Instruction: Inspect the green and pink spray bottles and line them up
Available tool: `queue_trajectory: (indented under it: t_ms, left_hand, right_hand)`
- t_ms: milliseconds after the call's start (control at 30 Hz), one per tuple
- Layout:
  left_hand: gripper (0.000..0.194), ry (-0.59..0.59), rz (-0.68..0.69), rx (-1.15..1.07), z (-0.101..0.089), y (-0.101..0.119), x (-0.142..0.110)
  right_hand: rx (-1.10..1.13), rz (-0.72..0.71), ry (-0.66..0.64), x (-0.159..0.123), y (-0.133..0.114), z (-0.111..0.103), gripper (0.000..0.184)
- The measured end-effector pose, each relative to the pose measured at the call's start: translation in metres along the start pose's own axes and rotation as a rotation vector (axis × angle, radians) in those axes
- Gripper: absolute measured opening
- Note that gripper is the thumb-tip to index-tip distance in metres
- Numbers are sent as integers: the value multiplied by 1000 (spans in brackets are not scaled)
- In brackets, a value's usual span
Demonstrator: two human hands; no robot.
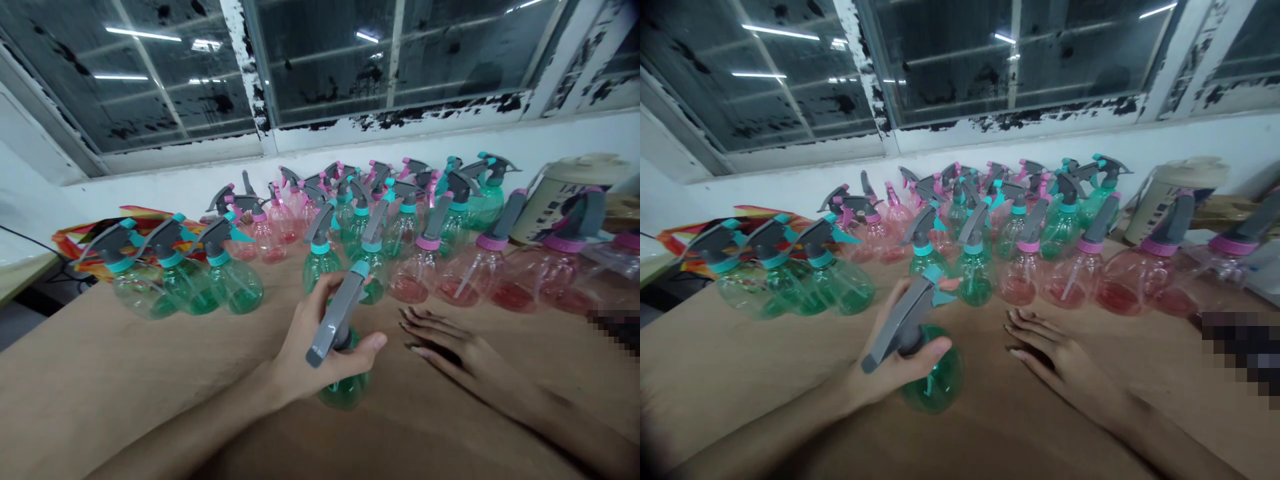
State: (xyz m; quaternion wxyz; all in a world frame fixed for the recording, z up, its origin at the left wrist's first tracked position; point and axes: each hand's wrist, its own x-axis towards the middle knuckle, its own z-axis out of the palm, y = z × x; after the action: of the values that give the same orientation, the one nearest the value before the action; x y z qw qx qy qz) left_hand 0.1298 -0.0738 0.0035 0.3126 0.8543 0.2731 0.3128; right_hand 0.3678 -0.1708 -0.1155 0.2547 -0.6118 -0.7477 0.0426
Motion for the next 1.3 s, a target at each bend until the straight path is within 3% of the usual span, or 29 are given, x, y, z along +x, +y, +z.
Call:
queue_trajectory:
  t_ms: [167,367,500,667,800,1000,1300]
  left_hand:
    - [56,-29,-6,26,1,-16,-12]
    - [29,-52,30,156,-12,-19,-35]
    - [35,43,51,332,-33,-19,-44]
    - [35,217,-80,512,-62,-50,-49]
    - [42,322,-127,547,-70,-72,-45]
    - [44,358,-135,570,-63,-72,-31]
    - [44,371,-142,564,-59,-82,-5]
  right_hand:
    - [13,-10,1,1,1,-1,39]
    - [8,-14,7,1,0,-1,39]
    - [-12,-12,25,1,0,1,37]
    - [-55,-25,34,4,-2,1,35]
    - [-108,12,29,10,-18,-7,34]
    - [-36,95,139,32,-60,-23,31]
    - [146,303,273,98,-95,-31,37]
